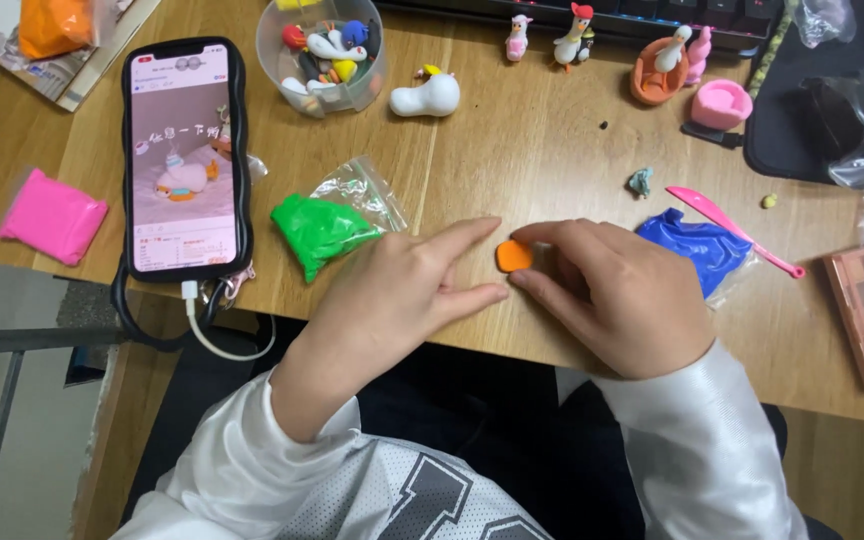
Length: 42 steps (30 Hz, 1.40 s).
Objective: The person shapes a small piece of orange clay into a flat disc using their fingers and a pink plastic tool. They then pick up a small piece of light blue clay and roll it into a ball between their palms.
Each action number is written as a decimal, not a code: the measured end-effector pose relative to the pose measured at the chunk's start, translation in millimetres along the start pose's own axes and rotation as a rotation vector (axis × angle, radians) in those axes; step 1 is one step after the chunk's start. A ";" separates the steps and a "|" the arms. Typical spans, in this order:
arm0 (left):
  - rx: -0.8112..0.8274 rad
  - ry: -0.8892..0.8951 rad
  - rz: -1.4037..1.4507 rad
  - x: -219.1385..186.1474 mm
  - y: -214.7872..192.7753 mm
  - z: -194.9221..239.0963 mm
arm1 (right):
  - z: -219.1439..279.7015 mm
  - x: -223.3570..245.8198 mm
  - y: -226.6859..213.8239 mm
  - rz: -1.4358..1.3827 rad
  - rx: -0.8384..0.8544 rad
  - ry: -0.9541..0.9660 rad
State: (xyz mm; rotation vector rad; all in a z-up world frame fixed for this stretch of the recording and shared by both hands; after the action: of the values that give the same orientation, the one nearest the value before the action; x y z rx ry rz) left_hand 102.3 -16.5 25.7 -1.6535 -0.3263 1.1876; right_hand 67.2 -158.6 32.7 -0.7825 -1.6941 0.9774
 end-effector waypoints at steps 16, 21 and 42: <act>-0.410 0.356 -0.138 -24.3 -20.2 20.2 | 82.0 -118.4 -56.5 0.022 -0.213 0.434; -0.416 0.325 -0.175 -23.1 -16.4 19.1 | 89.9 -135.3 -49.7 -0.049 -0.221 0.499; -0.446 0.350 -0.241 -33.6 -14.8 11.4 | 120.3 -92.9 -55.2 0.898 -0.308 0.261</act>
State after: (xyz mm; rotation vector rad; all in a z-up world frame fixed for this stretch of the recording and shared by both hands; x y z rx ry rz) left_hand 81.7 -26.8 56.6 -2.0978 -0.5786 0.6550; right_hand -22.2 -292.6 19.1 -1.8814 -1.2582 1.1259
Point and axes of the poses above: each hand's wrist, its own z-axis away from the middle knuckle, its own y-axis out of the palm, x = y × z, the point moved 8 cm from there along -z, towards the middle knuckle, and after that the axes turned 2 degrees about -z, right-handed, at the moved point
